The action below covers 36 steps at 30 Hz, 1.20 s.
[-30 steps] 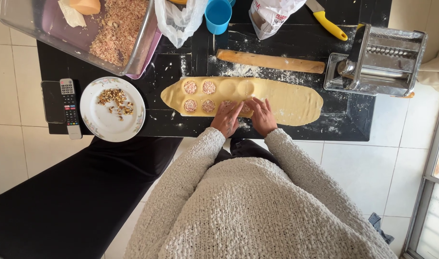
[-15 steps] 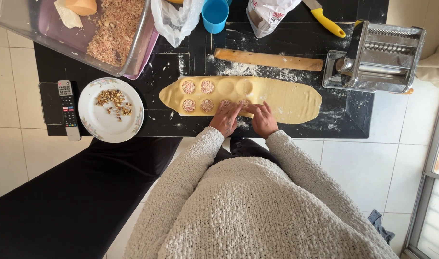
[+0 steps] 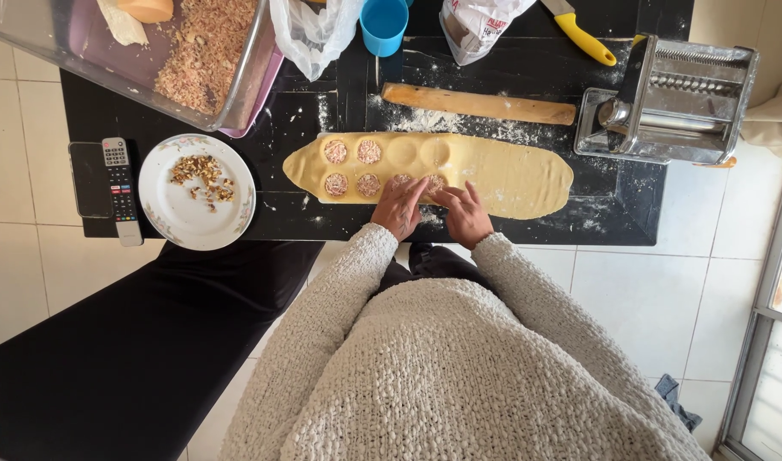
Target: Filling and shaping handmade ravioli on a floured surface.
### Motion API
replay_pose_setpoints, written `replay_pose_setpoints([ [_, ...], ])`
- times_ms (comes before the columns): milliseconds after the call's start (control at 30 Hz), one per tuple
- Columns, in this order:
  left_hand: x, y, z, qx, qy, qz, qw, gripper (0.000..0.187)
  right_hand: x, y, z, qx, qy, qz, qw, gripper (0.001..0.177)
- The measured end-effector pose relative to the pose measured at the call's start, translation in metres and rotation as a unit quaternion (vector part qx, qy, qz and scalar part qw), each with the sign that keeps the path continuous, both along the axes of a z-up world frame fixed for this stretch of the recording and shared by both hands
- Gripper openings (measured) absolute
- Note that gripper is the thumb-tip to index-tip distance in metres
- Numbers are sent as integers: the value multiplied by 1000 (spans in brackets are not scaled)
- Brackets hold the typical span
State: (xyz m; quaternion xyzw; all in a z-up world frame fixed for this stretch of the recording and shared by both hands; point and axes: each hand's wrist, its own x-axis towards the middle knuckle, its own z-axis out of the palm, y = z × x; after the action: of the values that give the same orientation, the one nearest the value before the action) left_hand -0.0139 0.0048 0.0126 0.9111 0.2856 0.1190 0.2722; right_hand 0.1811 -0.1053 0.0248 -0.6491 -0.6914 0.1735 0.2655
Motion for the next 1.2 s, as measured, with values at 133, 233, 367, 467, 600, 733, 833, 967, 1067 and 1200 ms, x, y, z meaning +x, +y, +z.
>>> replay_pose_setpoints([
  [133, -1, 0, -5, -11, 6, 26, 1000, 77, -2, 5, 8, -15, -12, 14, 1000, 52],
  [233, -4, 0, -6, 4, -10, 26, 1000, 78, 0, 3, 8, -31, -11, 9, 999, 57],
  [367, -4, -1, -6, 2, 5, 18, 1000, 84, 5, 1, 7, -10, -15, -1, 1000, 54],
  [467, -3, -3, -3, 2, 12, 5, 1000, 87, 5, 1, 7, -11, -25, -8, 1000, 54],
  [600, 1, -2, 6, -8, 54, -18, 998, 90, 9, 0, 4, -26, -30, 0, 999, 54],
  [733, 2, -3, 12, -22, 58, -17, 998, 91, 8, -1, 4, -24, -23, -8, 999, 51],
  [833, 2, -7, 4, -2, 51, -26, 998, 90, 8, 0, 3, -26, -32, -3, 999, 53],
  [967, 2, -9, -5, 15, 25, -34, 999, 91, 9, 0, -1, -27, -22, -3, 999, 56],
  [1067, 2, -13, -5, 2, 37, -37, 999, 92, 9, 0, -2, -28, -18, -16, 999, 56],
  [1200, 2, -12, 0, -5, 45, -35, 998, 94, 12, -2, -10, -36, -10, -25, 999, 56],
])
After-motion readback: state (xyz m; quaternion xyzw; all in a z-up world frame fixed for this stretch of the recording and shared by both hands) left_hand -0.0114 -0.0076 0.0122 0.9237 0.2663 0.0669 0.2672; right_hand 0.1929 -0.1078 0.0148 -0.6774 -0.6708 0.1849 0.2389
